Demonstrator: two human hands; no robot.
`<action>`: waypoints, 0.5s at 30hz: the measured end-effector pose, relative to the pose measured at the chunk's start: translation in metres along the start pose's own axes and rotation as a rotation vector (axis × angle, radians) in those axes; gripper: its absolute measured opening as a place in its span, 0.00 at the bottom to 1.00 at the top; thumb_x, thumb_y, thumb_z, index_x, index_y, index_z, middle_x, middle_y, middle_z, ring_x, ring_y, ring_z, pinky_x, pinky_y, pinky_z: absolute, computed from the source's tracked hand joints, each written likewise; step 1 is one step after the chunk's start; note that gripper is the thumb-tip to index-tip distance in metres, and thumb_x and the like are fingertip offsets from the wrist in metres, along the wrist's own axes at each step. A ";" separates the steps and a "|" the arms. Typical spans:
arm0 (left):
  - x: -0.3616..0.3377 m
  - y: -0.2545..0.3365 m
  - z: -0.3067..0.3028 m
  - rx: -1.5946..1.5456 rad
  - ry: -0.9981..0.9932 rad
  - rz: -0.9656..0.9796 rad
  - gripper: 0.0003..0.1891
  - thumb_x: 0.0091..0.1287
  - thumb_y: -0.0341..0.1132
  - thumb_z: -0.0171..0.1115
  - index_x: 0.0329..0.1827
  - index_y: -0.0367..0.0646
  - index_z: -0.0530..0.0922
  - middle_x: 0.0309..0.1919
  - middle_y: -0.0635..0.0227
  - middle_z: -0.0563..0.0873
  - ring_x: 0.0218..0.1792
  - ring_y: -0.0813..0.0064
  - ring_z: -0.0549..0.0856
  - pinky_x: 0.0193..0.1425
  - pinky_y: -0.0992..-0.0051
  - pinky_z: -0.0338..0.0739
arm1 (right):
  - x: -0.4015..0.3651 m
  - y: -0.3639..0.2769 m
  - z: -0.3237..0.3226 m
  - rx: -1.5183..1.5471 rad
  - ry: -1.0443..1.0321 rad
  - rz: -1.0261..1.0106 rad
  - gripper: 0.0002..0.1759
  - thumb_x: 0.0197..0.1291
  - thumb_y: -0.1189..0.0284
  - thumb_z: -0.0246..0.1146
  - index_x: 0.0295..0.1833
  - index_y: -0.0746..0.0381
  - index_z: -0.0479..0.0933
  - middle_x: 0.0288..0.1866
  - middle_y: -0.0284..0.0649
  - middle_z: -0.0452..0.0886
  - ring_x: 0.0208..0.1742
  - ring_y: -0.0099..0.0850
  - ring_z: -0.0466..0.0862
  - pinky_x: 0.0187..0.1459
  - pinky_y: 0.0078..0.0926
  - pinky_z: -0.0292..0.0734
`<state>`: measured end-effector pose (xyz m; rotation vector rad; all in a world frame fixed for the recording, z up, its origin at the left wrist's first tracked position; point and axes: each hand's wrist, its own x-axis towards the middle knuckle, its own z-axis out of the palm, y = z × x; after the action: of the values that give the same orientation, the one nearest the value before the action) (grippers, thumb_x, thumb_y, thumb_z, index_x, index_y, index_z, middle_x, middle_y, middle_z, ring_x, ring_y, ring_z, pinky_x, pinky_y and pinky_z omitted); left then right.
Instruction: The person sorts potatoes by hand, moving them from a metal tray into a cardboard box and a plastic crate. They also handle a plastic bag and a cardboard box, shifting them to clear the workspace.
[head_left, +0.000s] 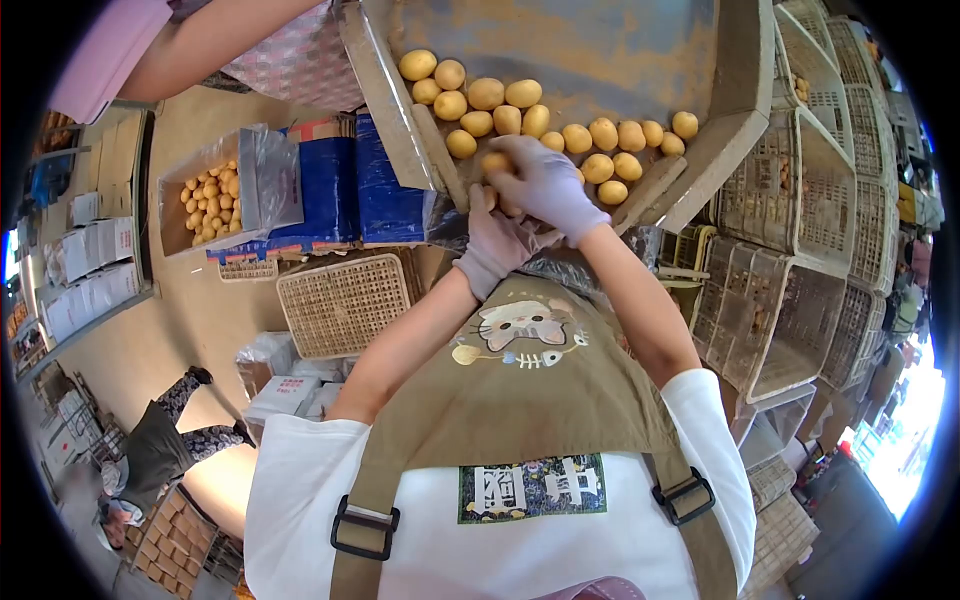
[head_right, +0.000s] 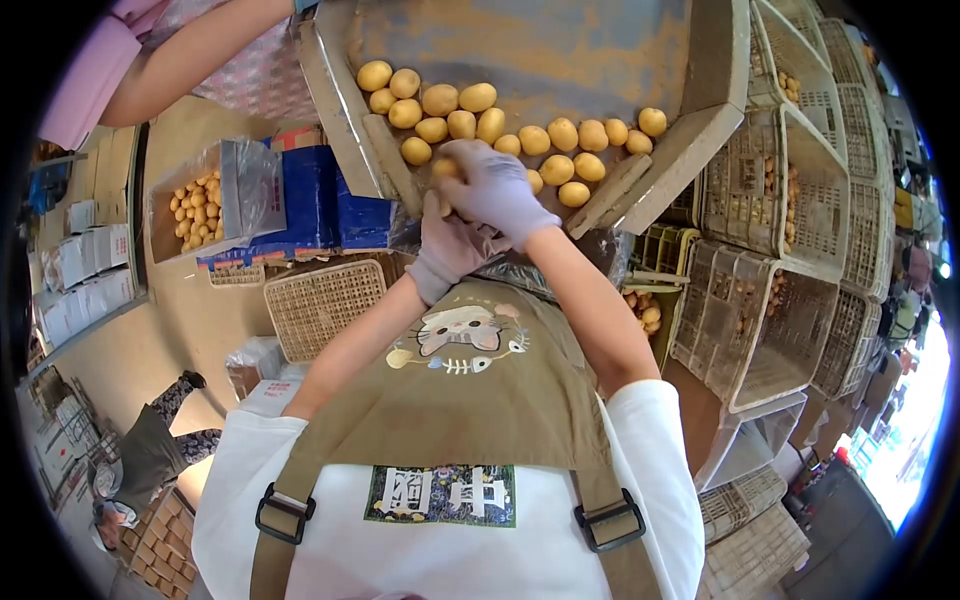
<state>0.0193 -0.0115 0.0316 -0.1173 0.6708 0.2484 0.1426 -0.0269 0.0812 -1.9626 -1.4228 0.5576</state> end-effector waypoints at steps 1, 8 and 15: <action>0.004 0.001 -0.006 -0.029 -0.030 -0.013 0.42 0.69 0.74 0.39 0.75 0.53 0.68 0.71 0.61 0.75 0.73 0.54 0.73 0.68 0.35 0.72 | -0.008 0.003 -0.005 0.274 0.001 0.147 0.19 0.74 0.61 0.56 0.61 0.59 0.80 0.44 0.43 0.86 0.40 0.35 0.85 0.41 0.32 0.79; 0.029 0.004 -0.037 -0.194 -0.490 -0.131 0.49 0.68 0.79 0.28 0.73 0.45 0.70 0.60 0.57 0.81 0.57 0.54 0.84 0.62 0.40 0.80 | -0.039 0.016 -0.026 1.393 0.059 0.471 0.25 0.81 0.55 0.47 0.66 0.64 0.74 0.36 0.41 0.83 0.27 0.26 0.78 0.34 0.22 0.76; 0.030 0.009 -0.034 -0.133 -0.425 -0.162 0.47 0.67 0.76 0.36 0.78 0.49 0.65 0.71 0.56 0.75 0.71 0.52 0.75 0.72 0.36 0.69 | -0.046 0.008 -0.042 0.781 0.165 0.270 0.20 0.74 0.61 0.62 0.62 0.64 0.77 0.39 0.42 0.85 0.37 0.32 0.84 0.41 0.27 0.79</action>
<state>0.0192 -0.0039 -0.0135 -0.2376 0.2200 0.1550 0.1611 -0.0824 0.1037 -1.5073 -0.6753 0.8866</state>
